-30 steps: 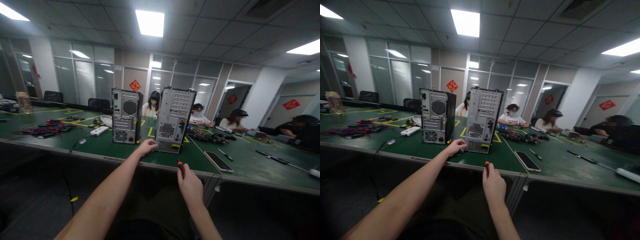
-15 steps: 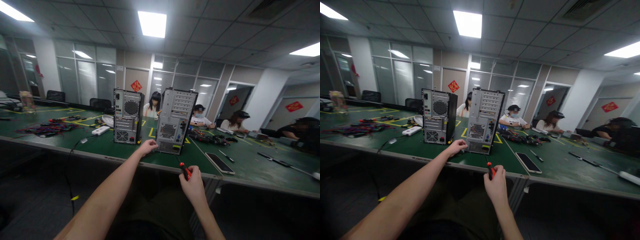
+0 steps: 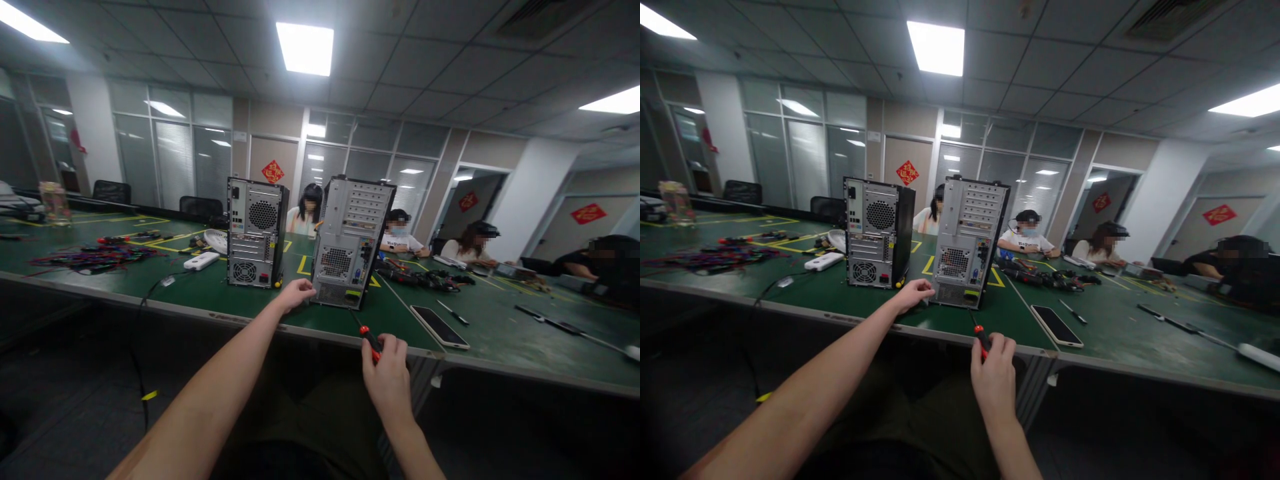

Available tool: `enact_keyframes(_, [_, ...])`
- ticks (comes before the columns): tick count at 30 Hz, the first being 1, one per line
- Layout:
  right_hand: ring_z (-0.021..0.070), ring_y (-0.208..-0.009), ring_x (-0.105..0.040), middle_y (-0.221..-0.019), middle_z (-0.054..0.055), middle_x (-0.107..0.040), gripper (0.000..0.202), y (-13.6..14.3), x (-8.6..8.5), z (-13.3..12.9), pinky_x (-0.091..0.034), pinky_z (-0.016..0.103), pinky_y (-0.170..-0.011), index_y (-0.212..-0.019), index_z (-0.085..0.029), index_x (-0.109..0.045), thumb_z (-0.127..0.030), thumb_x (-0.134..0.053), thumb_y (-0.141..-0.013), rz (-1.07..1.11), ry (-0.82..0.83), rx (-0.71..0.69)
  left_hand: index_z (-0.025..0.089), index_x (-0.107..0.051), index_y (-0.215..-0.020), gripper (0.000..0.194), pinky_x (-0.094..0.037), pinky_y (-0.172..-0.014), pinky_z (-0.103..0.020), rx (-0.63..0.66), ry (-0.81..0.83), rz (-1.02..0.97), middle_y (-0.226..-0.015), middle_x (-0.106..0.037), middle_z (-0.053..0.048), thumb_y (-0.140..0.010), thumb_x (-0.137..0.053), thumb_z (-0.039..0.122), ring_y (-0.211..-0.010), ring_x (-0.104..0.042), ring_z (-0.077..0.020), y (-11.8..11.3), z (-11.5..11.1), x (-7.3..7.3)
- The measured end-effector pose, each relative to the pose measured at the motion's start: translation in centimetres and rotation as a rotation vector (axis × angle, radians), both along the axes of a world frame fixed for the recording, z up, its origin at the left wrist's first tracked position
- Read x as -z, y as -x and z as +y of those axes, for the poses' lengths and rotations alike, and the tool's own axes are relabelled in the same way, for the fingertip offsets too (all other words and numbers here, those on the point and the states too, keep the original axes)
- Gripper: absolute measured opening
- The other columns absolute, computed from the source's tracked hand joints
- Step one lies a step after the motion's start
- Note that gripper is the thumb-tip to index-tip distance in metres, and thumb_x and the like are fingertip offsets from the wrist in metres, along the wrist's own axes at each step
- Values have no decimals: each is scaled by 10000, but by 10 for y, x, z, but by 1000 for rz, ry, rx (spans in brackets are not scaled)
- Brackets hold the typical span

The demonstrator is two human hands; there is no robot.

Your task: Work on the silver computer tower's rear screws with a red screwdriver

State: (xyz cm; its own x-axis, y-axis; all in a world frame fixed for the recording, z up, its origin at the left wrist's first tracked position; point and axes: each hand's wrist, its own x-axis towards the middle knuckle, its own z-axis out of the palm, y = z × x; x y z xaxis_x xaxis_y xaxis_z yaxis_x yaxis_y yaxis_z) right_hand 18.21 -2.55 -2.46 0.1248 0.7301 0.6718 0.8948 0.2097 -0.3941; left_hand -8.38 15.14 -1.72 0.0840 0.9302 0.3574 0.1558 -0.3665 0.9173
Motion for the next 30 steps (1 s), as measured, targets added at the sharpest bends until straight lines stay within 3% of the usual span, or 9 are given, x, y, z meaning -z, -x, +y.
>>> enact_keyframes(5, [224,-795,-665,-1115,125,-547,205,4,5,-4,-533,338,-626,-1104,-187,-523,-338,-439,-994,-28,-142,-135,158,-678,-858,339,-445,-764,-292,24,-3,-9,-833,-657,-29,-718,-799,442,-795,-590,-158,0,0,0])
enact_keyframes(11, [209,-746,-656,-1039,119,-613,405,1,14,-4,-497,298,-585,-1176,-164,-620,-500,-432,-1049,-32,-268,-100,157,-670,-842,363,-428,-732,-287,-1,-3,1,-797,-640,-15,-700,-811,460,-752,-570,-146,-1,-2,-2])
enact_keyframes(14, [220,-819,-664,-996,104,-637,393,0,14,-4,-526,310,-680,-1119,-164,-659,-510,-495,-1030,-26,-340,-120,158,-659,-817,360,-423,-730,-286,-3,-11,-3,-768,-628,-4,-690,-816,457,-737,-561,-141,-2,-2,-2])
enact_keyframes(18, [239,-975,-667,-1117,131,-636,355,1,15,-6,-550,347,-823,-1104,-172,-692,-484,-553,-1010,32,-418,-151,159,-658,-816,344,-424,-737,-286,-4,-20,-5,-777,-635,-7,-695,-812,442,-745,-567,-142,-2,-2,-2])
enact_keyframes(23, [243,-953,-686,-1045,116,-696,365,-3,22,-4,-556,367,-852,-1150,-166,-672,-484,-612,-981,120,-414,-142,158,-674,-847,318,-431,-740,-282,4,-11,4,-817,-658,-21,-718,-796,421,-769,-582,-147,0,-1,-1])
enact_keyframes(26, [249,-1005,-696,-1091,127,-723,301,-7,26,-1,-558,392,-904,-1156,-166,-667,-407,-637,-979,104,-481,-171,156,-679,-856,301,-434,-740,-280,3,-11,9,-825,-660,-23,-728,-788,406,-773,-584,-146,0,0,0])
enact_keyframes(30, [246,-1117,-678,-1255,124,-711,255,-8,28,0,-540,452,-985,-1244,-199,-659,-226,-535,-1022,-47,-499,-298,155,-680,-847,306,-443,-749,-282,8,-15,-5,-821,-666,-26,-726,-801,410,-779,-592,-148,0,0,0])
